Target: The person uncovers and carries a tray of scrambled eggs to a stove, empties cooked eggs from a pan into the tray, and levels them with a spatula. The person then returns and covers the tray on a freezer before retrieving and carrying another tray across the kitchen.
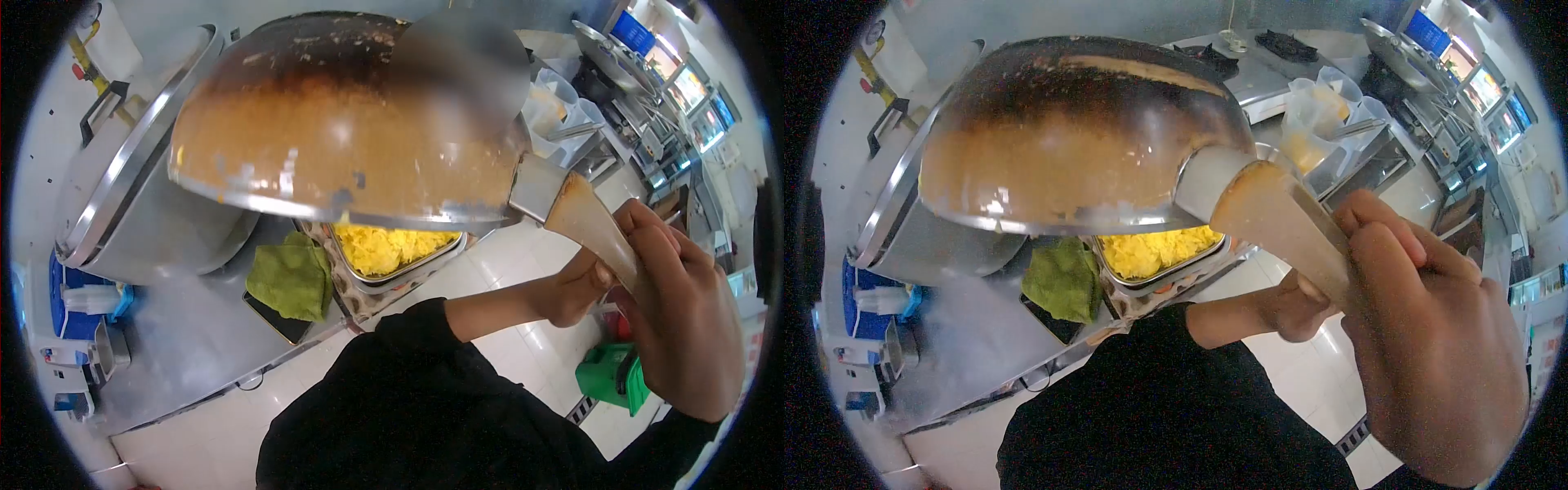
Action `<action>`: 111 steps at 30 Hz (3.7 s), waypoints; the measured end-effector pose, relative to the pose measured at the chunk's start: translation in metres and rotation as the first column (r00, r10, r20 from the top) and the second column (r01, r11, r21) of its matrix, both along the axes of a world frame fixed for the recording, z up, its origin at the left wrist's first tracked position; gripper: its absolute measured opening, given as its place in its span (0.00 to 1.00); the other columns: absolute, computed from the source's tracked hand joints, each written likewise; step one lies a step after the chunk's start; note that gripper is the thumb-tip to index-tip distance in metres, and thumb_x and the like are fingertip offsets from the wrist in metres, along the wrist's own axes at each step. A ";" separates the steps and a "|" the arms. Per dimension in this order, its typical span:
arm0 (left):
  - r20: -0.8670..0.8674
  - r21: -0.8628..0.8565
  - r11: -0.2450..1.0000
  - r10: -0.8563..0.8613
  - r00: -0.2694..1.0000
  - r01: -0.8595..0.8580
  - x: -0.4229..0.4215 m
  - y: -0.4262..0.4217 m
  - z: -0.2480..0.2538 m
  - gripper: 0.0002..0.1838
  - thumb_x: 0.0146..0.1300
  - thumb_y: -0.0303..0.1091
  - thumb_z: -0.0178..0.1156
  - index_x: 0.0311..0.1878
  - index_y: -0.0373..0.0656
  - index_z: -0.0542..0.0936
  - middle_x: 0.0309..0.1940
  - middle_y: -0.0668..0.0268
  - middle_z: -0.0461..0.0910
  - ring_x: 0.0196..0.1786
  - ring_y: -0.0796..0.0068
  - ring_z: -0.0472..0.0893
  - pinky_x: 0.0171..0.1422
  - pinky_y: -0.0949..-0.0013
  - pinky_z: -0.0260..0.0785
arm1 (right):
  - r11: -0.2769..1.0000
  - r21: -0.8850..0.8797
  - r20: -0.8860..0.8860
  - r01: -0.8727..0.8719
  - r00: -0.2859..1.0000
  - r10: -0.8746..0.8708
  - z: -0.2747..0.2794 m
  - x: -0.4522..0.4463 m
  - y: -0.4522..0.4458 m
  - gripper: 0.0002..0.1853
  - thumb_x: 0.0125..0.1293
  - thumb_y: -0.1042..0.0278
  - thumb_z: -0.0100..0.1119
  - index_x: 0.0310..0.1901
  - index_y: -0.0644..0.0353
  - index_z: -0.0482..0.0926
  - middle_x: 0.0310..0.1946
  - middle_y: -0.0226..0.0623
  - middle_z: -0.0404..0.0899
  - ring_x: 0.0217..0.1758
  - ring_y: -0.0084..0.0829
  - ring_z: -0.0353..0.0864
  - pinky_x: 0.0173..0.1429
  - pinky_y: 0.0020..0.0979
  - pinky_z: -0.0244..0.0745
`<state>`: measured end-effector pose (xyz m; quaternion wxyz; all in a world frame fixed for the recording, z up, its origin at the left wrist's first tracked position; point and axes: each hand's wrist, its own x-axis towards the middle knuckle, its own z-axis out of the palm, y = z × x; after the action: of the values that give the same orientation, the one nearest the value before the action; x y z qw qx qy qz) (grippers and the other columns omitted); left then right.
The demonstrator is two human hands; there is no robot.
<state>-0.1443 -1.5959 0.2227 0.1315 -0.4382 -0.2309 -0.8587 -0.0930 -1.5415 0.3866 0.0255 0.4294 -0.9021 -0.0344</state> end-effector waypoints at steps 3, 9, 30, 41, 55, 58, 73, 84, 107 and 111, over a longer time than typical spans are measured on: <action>0.044 -0.044 0.999 -0.024 0.999 0.026 -0.004 0.004 0.000 0.39 0.57 0.65 0.35 0.60 0.42 0.49 0.56 0.62 0.58 0.61 0.73 0.60 0.63 0.68 0.54 | 0.996 0.087 0.037 0.019 0.999 -0.022 -0.004 -0.007 0.006 0.18 0.48 0.79 0.55 0.44 0.64 0.67 0.34 0.49 0.74 0.33 0.43 0.78 0.37 0.35 0.72; 0.061 -0.085 0.996 -0.030 0.998 0.035 0.005 0.015 0.002 0.39 0.57 0.65 0.34 0.61 0.42 0.49 0.57 0.62 0.58 0.61 0.71 0.61 0.63 0.67 0.54 | 0.999 0.028 0.058 -0.026 0.998 0.024 0.013 -0.005 0.011 0.15 0.50 0.77 0.55 0.42 0.60 0.68 0.30 0.46 0.75 0.31 0.39 0.77 0.35 0.33 0.70; 0.296 -0.147 0.953 0.296 0.908 -0.263 -0.146 0.035 0.000 0.36 0.63 0.59 0.24 0.58 0.34 0.59 0.58 0.54 0.62 0.58 0.63 0.66 0.52 0.67 0.68 | 0.730 -0.553 0.791 0.402 0.528 0.309 -0.076 -0.198 0.067 0.15 0.60 0.66 0.51 0.48 0.60 0.66 0.18 0.26 0.64 0.15 0.15 0.63 0.15 0.18 0.57; 0.695 -0.434 0.791 0.598 0.399 -0.431 -0.253 -0.008 -0.080 0.30 0.61 0.61 0.36 0.44 0.41 0.70 0.37 0.67 0.75 0.41 0.80 0.74 0.42 0.72 0.68 | 0.632 -0.542 0.707 0.553 -0.107 0.699 -0.169 -0.381 0.003 0.09 0.58 0.70 0.52 0.32 0.57 0.61 0.17 0.25 0.60 0.14 0.15 0.58 0.16 0.20 0.56; 0.723 -0.444 0.661 0.663 0.195 -0.604 -0.167 -0.013 -0.082 0.28 0.64 0.51 0.40 0.59 0.39 0.60 0.55 0.58 0.66 0.60 0.69 0.64 0.63 0.66 0.52 | 0.770 -0.371 0.720 0.518 -0.363 0.591 -0.232 -0.448 -0.146 0.07 0.57 0.72 0.50 0.27 0.56 0.61 0.16 0.22 0.59 0.14 0.13 0.57 0.18 0.19 0.58; 0.721 -0.508 0.602 0.688 0.078 -0.616 -0.168 -0.026 -0.083 0.27 0.64 0.50 0.41 0.59 0.39 0.60 0.54 0.57 0.68 0.59 0.68 0.65 0.62 0.66 0.54 | 0.791 -0.333 0.717 0.514 -0.406 0.566 -0.246 -0.464 -0.155 0.07 0.57 0.72 0.50 0.27 0.57 0.62 0.15 0.23 0.60 0.14 0.14 0.58 0.18 0.19 0.59; 0.710 -0.518 0.247 0.659 -0.250 -0.819 -0.251 -0.073 -0.081 0.19 0.63 0.40 0.45 0.52 0.39 0.65 0.47 0.59 0.71 0.52 0.69 0.70 0.55 0.67 0.61 | 0.597 0.068 0.629 0.799 -0.499 0.596 -0.253 -0.419 -0.075 0.22 0.66 0.50 0.37 0.51 0.59 0.66 0.43 0.34 0.71 0.49 0.29 0.69 0.52 0.33 0.64; 0.887 -0.321 0.674 0.460 0.037 -0.665 -0.292 -0.114 -0.100 0.20 0.62 0.39 0.47 0.55 0.39 0.63 0.51 0.61 0.69 0.55 0.70 0.68 0.52 0.63 0.65 | 0.843 -0.537 0.638 0.019 0.663 0.392 -0.084 -0.527 0.043 0.04 0.56 0.75 0.49 0.27 0.64 0.73 0.24 0.35 0.76 0.29 0.26 0.77 0.35 0.26 0.70; 0.893 0.177 0.758 0.144 0.427 -0.627 -0.332 -0.107 -0.095 0.13 0.61 0.37 0.49 0.46 0.41 0.66 0.29 0.74 0.66 0.24 0.87 0.63 0.24 0.83 0.58 | 0.913 -0.095 -0.223 -0.397 0.902 0.369 -0.150 -0.744 -0.181 0.12 0.58 0.70 0.41 0.40 0.68 0.67 0.33 0.58 0.74 0.38 0.53 0.75 0.42 0.48 0.68; 0.885 0.198 0.753 0.139 0.445 -0.628 -0.334 -0.108 -0.093 0.12 0.61 0.36 0.49 0.45 0.41 0.66 0.29 0.74 0.66 0.24 0.87 0.63 0.22 0.83 0.57 | 0.814 -0.098 -0.277 -0.572 0.802 0.530 -0.047 -0.701 -0.168 0.13 0.62 0.65 0.41 0.44 0.61 0.70 0.33 0.50 0.76 0.33 0.47 0.75 0.38 0.43 0.68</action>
<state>-0.4780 -1.7037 0.1293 0.3150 0.1382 -0.1295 -0.9300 -0.7938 -1.7098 0.3400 0.1797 0.6623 -0.7273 0.0039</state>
